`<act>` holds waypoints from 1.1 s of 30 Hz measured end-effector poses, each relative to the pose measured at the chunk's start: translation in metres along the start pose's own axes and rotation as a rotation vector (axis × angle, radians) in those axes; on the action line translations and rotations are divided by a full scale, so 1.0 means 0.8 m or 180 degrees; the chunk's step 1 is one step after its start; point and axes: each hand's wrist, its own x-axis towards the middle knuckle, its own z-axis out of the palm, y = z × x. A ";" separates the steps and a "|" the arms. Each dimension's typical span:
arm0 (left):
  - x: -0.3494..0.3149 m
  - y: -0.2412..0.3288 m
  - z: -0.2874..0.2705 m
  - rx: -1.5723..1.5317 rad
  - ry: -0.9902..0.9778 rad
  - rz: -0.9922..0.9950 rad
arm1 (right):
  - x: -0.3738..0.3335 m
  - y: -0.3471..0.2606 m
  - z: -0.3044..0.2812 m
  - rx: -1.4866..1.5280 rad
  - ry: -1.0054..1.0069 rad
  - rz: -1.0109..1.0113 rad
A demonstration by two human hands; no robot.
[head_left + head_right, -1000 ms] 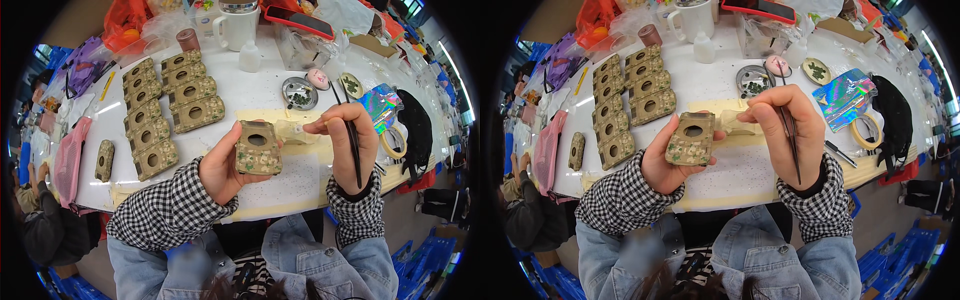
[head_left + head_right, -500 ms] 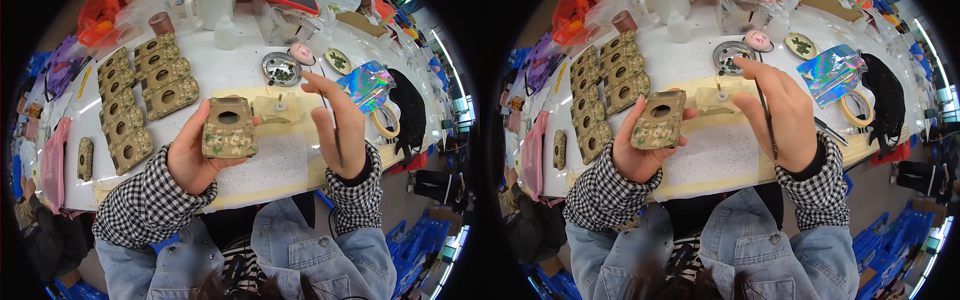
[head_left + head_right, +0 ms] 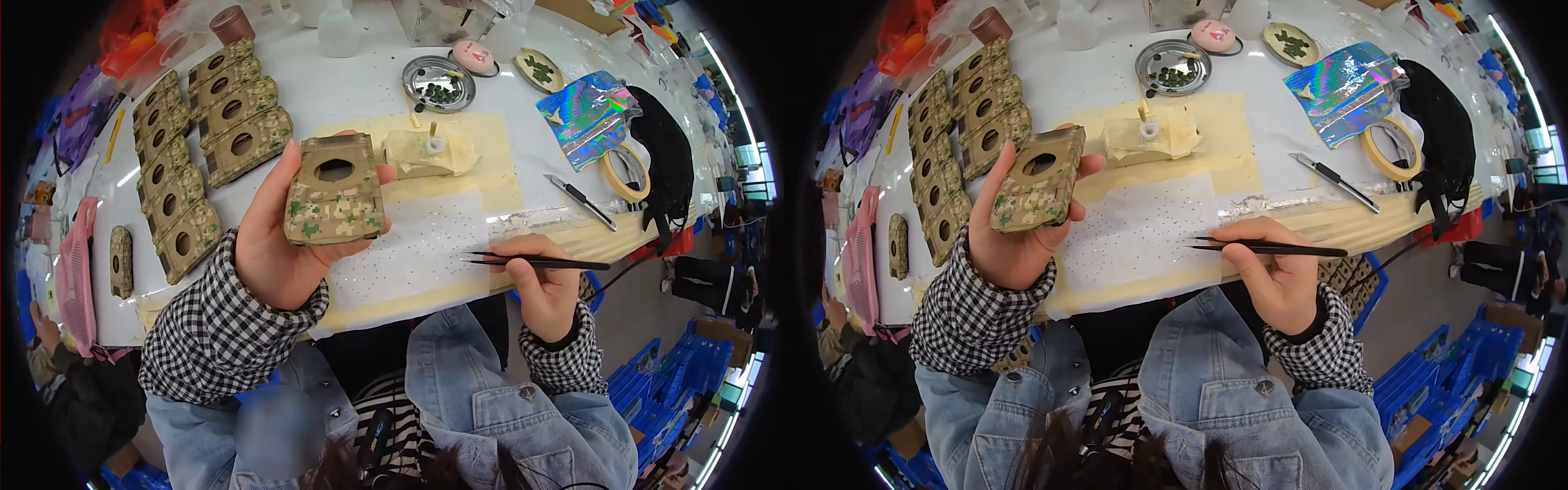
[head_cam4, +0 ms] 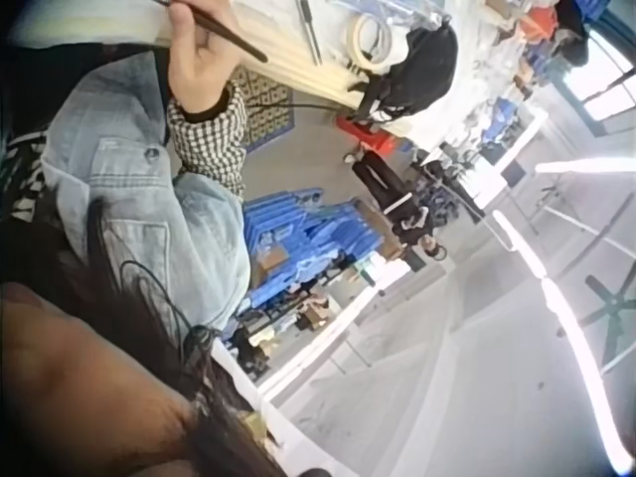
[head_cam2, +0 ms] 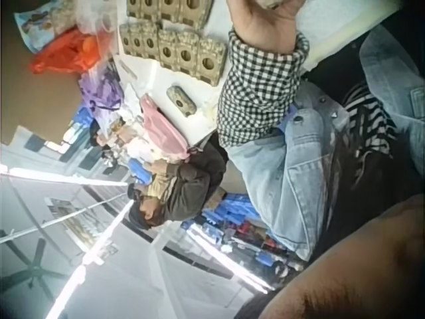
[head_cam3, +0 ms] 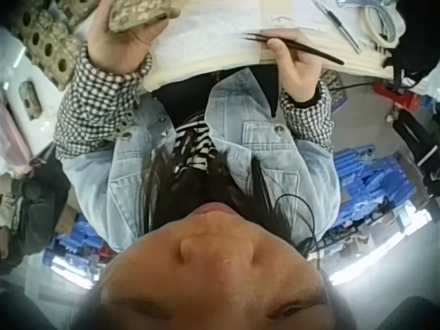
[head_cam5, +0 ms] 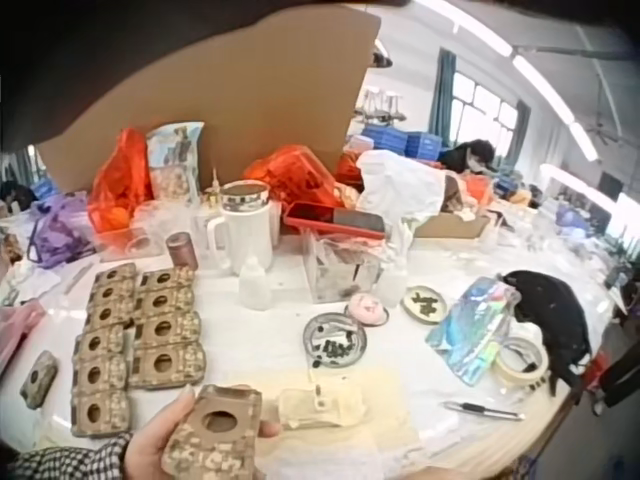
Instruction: Painting and detailing camouflage patterns on plastic toy tank turrets using a paintbrush and palette.
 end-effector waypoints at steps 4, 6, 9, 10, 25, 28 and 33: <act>0.000 0.001 -0.004 0.0011 -0.0120 0.0007 | -0.004 0.004 0.005 0.0077 0.0172 -0.0009; 0.000 0.001 -0.004 0.0012 -0.0133 0.0015 | -0.004 0.009 0.005 -0.0093 0.0130 -0.0083; -0.001 0.000 -0.004 0.0021 -0.0093 0.0019 | -0.004 0.012 0.006 -0.0220 0.0135 -0.0168; -0.001 0.000 -0.002 0.0013 -0.0066 0.0018 | -0.004 0.013 0.005 -0.0275 0.0133 -0.0197; -0.001 0.000 -0.001 -0.0006 -0.0088 0.0014 | -0.002 0.014 0.006 -0.0407 0.0115 -0.0292; -0.001 0.000 -0.002 -0.0016 -0.0102 0.0002 | -0.003 0.014 0.007 -0.0324 0.0117 -0.0258; -0.002 0.000 -0.002 -0.0013 -0.0094 0.0008 | -0.002 0.013 0.007 -0.0302 0.0100 -0.0236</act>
